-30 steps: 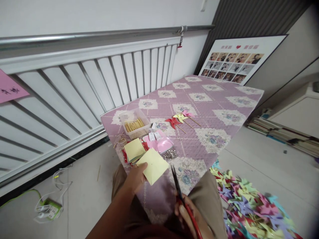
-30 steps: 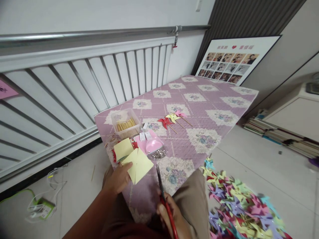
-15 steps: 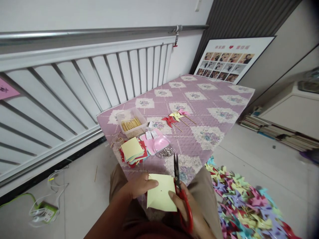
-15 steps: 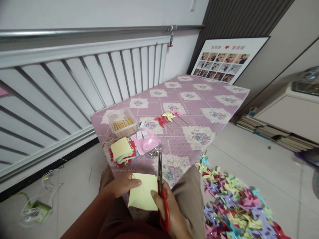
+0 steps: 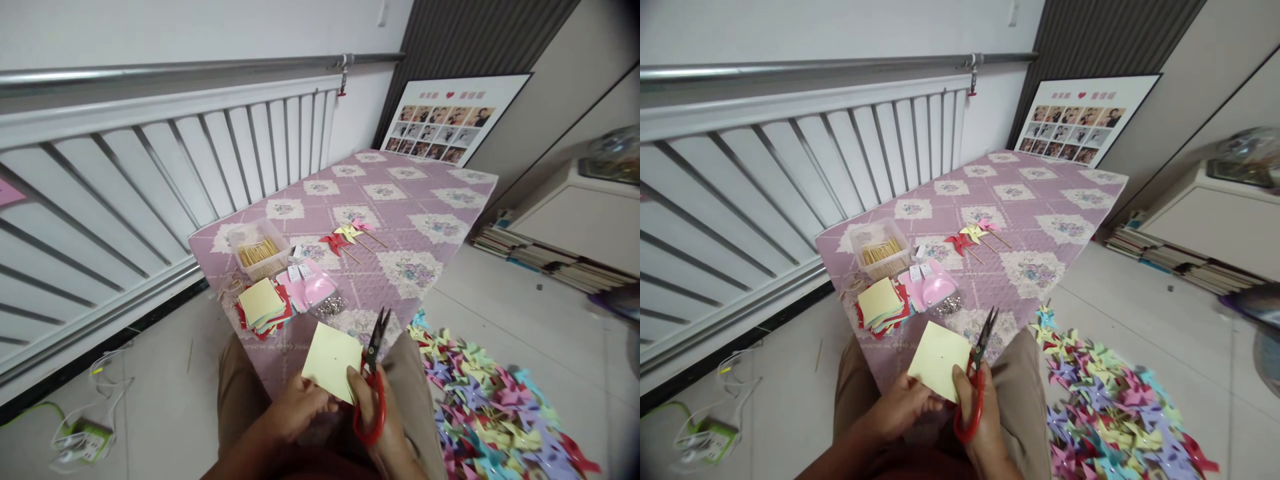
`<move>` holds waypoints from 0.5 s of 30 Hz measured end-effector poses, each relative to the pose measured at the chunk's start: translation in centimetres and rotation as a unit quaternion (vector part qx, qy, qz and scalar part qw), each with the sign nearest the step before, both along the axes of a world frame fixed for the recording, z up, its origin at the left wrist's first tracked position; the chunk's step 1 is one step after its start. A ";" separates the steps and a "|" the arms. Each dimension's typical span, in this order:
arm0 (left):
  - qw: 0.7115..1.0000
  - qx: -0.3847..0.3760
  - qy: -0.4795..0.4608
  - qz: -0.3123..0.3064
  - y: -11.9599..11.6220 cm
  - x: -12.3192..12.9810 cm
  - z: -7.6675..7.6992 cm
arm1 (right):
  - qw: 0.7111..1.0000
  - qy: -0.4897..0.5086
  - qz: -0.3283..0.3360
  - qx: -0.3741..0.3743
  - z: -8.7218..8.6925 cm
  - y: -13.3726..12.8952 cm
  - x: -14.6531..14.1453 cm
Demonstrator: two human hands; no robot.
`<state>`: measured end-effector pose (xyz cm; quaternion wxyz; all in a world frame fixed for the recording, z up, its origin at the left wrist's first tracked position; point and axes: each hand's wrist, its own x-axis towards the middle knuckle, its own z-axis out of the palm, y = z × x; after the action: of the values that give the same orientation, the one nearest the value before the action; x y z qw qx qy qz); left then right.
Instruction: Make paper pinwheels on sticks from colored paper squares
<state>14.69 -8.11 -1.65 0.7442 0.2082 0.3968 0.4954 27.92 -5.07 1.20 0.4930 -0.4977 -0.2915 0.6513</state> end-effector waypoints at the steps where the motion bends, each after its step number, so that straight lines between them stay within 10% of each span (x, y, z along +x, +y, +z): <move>1: 1.000 0.000 -0.010 0.022 0.0 0.6 0.0 | 1.000 -0.004 0.001 0.003 -0.1 0.0 -0.1; 9: 0.987 -0.029 -0.028 0.156 2.0 0.5 0.9 | 0.997 -0.053 0.035 0.043 -0.7 -0.6 0.9; 15: 0.977 -0.034 0.014 0.210 3.0 -1.5 1.0 | 0.976 0.002 0.219 0.013 -1.1 -2.7 3.1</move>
<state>13.20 -5.13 -0.62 0.6244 0.1013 0.4589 0.6239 30.97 -7.81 0.13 0.3456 -0.4141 -0.4003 0.7408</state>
